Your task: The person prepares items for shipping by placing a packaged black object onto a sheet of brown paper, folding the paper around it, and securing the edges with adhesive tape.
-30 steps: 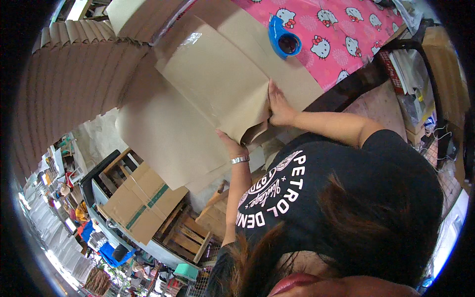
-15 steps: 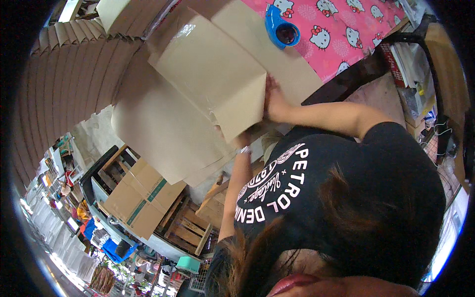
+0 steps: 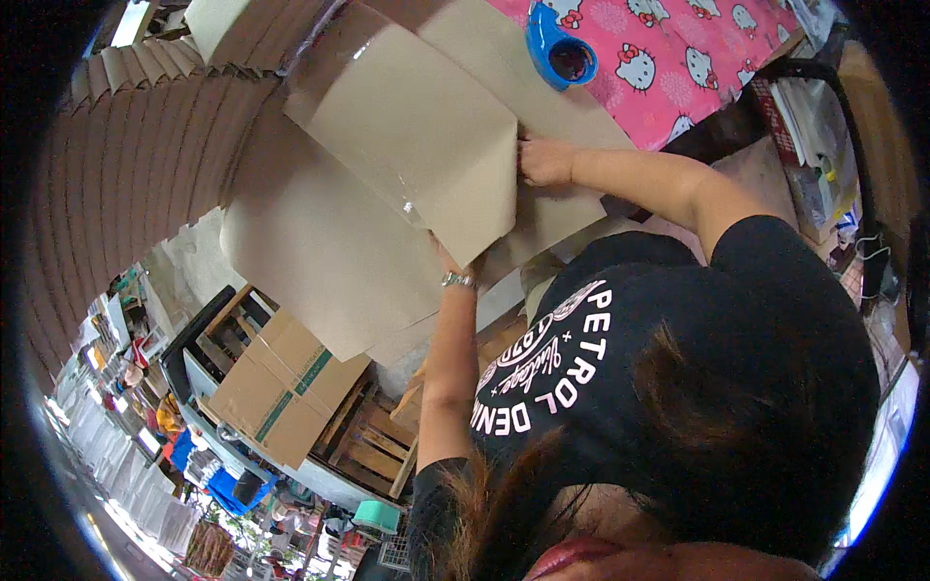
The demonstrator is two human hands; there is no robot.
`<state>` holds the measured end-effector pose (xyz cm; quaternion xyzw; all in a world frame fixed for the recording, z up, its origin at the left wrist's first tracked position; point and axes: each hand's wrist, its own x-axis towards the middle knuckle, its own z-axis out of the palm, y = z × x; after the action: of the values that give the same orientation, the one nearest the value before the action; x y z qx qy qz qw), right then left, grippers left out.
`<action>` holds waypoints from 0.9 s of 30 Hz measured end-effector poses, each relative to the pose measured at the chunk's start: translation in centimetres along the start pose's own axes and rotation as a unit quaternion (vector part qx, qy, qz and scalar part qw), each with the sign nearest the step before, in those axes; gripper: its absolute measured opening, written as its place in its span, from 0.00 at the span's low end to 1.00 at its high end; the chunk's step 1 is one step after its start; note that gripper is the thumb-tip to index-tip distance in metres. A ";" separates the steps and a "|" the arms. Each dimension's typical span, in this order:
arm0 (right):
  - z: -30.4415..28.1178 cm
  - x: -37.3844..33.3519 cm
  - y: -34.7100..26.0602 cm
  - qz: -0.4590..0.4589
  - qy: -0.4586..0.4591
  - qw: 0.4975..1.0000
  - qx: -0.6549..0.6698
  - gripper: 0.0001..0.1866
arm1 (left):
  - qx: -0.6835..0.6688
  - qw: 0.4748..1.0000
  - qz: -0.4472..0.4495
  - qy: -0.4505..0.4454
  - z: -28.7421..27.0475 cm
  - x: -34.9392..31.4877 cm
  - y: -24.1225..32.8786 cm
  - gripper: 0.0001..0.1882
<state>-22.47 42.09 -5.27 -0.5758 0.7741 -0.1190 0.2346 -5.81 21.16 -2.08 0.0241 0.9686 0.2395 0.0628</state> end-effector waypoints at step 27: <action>-11.6 2.7 -2.9 0.078 0.089 0.989 -0.089 0.43 | -0.060 0.884 -0.464 -0.018 -5.4 2.4 -5.2 0.20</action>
<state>-26.51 37.63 5.45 -0.5196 0.8418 -0.0820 0.1208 -9.00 14.28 0.02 -0.4275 0.8517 0.2399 0.1855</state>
